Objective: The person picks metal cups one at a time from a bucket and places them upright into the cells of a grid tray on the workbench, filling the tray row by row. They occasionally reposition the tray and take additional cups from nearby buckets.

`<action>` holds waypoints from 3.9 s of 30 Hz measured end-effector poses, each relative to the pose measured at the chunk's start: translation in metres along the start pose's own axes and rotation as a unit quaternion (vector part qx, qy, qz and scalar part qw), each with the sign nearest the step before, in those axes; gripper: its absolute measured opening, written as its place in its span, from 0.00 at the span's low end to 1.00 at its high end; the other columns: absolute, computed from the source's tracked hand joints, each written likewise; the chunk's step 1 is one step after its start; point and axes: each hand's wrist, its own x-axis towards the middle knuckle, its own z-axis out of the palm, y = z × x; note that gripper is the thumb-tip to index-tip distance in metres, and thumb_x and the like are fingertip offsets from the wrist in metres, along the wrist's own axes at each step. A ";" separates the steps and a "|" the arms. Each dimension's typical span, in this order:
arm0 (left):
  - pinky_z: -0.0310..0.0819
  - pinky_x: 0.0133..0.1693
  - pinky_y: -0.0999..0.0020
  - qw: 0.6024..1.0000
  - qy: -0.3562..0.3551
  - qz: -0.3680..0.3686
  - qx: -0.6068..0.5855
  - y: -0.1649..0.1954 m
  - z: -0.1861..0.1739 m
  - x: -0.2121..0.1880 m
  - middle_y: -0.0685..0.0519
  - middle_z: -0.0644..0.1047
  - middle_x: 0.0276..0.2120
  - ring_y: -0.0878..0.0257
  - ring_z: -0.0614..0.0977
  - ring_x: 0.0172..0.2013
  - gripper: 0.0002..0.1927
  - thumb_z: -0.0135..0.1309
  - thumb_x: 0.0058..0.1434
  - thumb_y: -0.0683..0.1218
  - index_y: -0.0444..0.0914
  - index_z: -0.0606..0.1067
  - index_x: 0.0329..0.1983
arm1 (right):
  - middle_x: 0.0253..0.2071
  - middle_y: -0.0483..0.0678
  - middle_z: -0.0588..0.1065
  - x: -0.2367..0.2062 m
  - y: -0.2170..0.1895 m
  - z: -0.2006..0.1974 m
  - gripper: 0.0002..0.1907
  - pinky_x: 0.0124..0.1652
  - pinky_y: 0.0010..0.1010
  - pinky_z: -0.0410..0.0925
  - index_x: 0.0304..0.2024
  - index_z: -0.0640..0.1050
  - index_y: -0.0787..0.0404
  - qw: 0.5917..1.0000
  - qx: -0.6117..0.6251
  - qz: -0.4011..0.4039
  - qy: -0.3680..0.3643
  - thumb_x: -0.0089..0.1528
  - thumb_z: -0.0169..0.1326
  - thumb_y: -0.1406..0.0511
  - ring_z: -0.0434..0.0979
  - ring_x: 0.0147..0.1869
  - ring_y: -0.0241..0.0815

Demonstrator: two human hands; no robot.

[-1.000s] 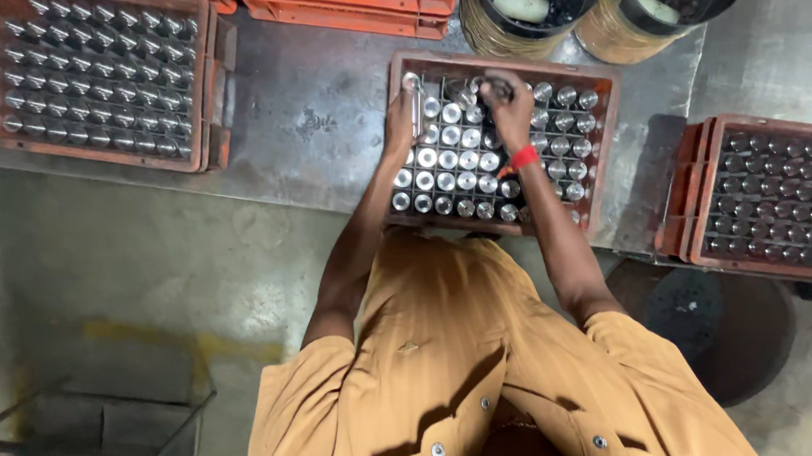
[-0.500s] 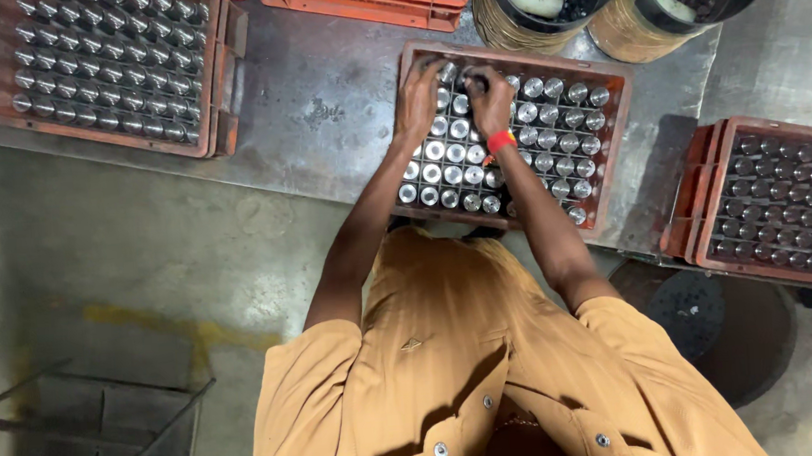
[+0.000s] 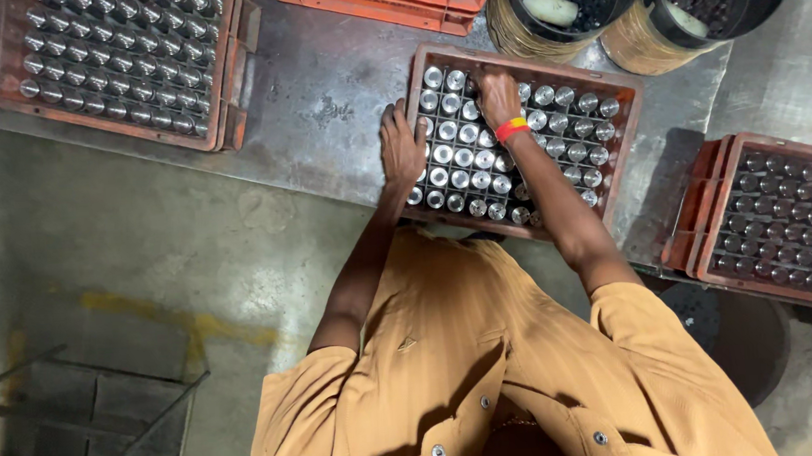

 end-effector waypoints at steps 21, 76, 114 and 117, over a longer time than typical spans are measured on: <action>0.63 0.60 0.48 0.982 0.025 0.145 0.115 0.002 0.013 -0.002 0.39 0.67 0.63 0.42 0.68 0.63 0.20 0.58 0.66 0.49 0.35 0.72 0.56 | 0.44 0.60 0.81 -0.028 -0.002 -0.016 0.11 0.48 0.50 0.71 0.47 0.82 0.63 0.968 0.178 0.083 0.159 0.67 0.60 0.63 0.80 0.48 0.63; 0.78 0.46 0.54 0.980 -0.117 -0.039 -0.155 0.024 0.019 0.040 0.41 0.82 0.42 0.47 0.84 0.45 0.22 0.56 0.72 0.58 0.40 0.76 0.60 | 0.36 0.52 0.75 -0.049 0.013 0.002 0.20 0.30 0.32 0.65 0.57 0.74 0.63 0.764 0.547 0.313 0.136 0.72 0.51 0.55 0.74 0.34 0.40; 0.80 0.37 0.51 0.979 -0.170 0.077 0.075 -0.007 0.026 -0.023 0.29 0.73 0.54 0.40 0.83 0.36 0.24 0.53 0.69 0.52 0.40 0.69 0.66 | 0.40 0.68 0.75 -0.098 -0.002 0.030 0.24 0.38 0.49 0.72 0.57 0.71 0.72 0.972 0.181 0.127 0.085 0.64 0.58 0.63 0.78 0.41 0.59; 0.82 0.45 0.57 0.972 -0.067 0.209 0.083 -0.012 0.029 -0.031 0.34 0.72 0.58 0.41 0.83 0.47 0.33 0.47 0.55 0.35 0.35 0.70 0.67 | 0.51 0.69 0.77 -0.101 -0.001 0.030 0.17 0.47 0.45 0.75 0.56 0.76 0.68 0.986 0.135 0.036 0.095 0.65 0.53 0.69 0.79 0.48 0.61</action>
